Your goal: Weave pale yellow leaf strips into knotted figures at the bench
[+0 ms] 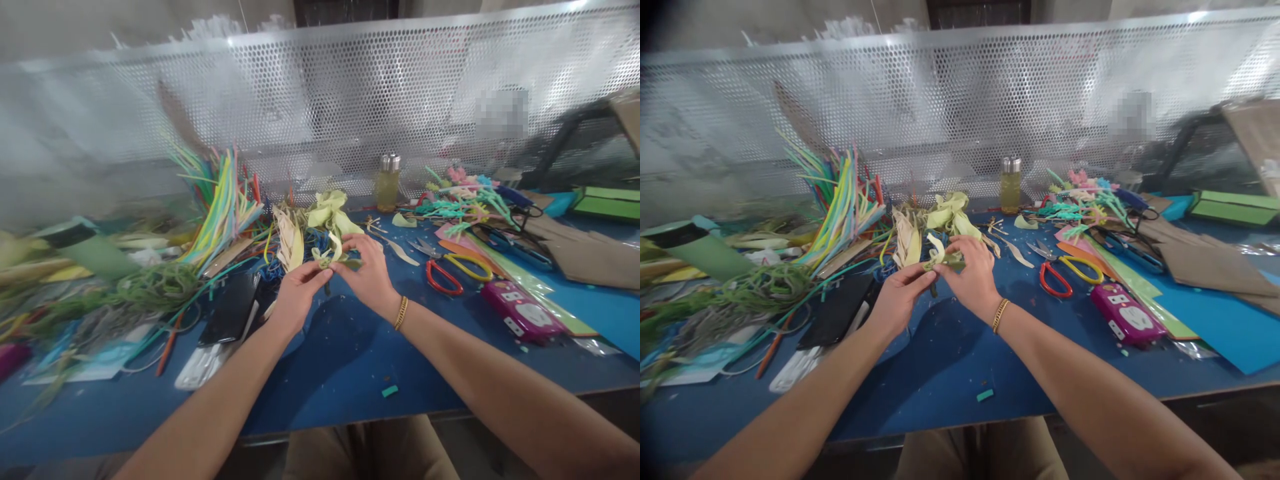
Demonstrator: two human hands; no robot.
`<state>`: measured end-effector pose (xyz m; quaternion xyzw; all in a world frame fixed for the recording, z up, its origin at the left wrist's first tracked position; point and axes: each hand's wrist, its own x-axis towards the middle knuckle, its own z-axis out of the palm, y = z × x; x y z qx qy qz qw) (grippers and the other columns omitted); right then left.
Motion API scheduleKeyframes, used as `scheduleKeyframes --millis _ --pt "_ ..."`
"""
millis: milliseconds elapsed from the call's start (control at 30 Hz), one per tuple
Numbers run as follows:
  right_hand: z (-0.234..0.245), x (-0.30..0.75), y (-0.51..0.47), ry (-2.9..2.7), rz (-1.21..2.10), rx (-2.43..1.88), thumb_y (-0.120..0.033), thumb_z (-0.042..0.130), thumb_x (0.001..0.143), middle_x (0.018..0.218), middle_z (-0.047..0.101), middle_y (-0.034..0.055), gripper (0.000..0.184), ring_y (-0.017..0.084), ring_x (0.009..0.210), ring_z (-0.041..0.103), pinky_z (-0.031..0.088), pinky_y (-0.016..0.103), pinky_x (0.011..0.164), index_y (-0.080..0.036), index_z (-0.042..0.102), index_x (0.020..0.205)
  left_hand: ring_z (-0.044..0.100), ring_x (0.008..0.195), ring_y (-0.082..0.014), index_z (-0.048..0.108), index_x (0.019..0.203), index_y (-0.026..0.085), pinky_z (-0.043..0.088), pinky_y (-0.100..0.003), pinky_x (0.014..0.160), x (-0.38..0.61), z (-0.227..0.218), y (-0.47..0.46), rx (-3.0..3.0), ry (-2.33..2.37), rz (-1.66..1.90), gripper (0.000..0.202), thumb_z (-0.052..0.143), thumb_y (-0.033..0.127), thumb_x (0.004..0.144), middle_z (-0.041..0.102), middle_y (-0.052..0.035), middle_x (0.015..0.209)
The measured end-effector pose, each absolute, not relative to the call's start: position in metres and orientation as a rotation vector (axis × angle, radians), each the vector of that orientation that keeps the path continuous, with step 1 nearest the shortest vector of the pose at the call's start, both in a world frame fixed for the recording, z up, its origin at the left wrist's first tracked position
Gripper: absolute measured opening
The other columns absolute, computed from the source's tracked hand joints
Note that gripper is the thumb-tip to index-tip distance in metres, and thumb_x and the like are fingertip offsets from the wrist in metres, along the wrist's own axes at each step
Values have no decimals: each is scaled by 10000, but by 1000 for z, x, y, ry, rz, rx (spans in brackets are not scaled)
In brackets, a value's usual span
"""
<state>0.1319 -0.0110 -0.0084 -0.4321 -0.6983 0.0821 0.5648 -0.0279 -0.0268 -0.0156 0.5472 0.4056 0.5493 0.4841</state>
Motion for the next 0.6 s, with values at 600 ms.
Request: scheduleKeyframes --millis 600 --pt "-12 129 -9 -1522 922 -1003 -359 692 738 608 558 -22 239 98 573 464 375 240 550 -164 586 650 456 621 -122 548 784 186 379 -243 582 -26 -19 -24 1485 1088 1269 218 609 388 837 497 23 667"
